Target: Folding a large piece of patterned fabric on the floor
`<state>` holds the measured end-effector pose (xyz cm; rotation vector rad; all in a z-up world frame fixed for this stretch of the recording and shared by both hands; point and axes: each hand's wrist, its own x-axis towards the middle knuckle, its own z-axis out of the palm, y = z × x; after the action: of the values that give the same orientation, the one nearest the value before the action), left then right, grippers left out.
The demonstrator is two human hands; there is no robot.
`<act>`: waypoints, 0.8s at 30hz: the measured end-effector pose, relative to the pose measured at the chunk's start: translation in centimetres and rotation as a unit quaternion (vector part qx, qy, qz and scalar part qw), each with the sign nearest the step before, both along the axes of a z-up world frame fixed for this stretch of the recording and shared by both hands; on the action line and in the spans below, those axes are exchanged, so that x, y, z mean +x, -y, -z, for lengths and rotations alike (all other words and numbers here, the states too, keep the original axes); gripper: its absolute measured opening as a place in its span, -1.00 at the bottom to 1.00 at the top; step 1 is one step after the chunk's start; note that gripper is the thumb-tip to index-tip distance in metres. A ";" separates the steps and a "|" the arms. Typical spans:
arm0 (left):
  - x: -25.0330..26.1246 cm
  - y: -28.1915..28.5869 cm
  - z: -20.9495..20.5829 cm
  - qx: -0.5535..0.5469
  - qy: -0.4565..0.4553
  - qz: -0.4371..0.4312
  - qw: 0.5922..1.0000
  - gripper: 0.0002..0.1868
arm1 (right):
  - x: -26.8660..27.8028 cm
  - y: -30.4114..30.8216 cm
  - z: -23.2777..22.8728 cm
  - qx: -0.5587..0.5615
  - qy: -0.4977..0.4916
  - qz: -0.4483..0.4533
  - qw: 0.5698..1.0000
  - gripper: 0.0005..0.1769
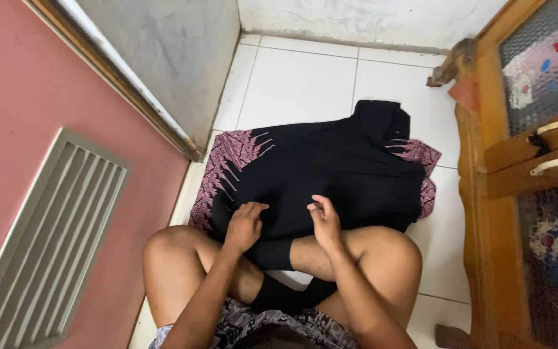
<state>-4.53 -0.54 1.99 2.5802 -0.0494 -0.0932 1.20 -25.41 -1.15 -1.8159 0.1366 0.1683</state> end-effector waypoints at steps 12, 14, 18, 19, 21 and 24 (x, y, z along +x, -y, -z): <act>0.3 -0.8 0.2 -0.084 0.032 0.016 0.996 -0.59 | -0.6 -1.2 -0.3 -0.125 0.011 -0.035 0.991 -0.65; 0.0 -0.8 0.6 -0.105 0.047 0.018 0.993 -0.60 | -0.6 -1.4 0.3 -0.142 0.007 -0.032 0.989 -0.67; -0.4 -1.0 -0.6 -0.154 0.076 0.022 0.985 -0.61 | -1.1 -2.2 -0.9 -0.192 -0.017 -0.050 0.980 -0.73; -0.9 -1.2 -0.6 -0.153 0.071 0.026 0.985 -0.61 | -1.8 -2.4 -1.0 -0.191 -0.022 -0.046 0.980 -0.73; -1.0 -1.3 -0.9 -0.164 0.071 0.031 0.983 -0.61 | -2.0 -2.6 -1.7 -0.228 -0.043 -0.053 0.971 -0.72; -1.2 -1.3 -0.5 -0.171 0.076 0.030 0.982 -0.62 | -3.0 -3.0 -4.0 -0.213 -0.030 -0.061 0.975 -0.72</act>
<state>-5.69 0.73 2.50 2.2370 -0.1848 0.0847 -1.81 -22.44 2.89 -2.2507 0.1100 0.2979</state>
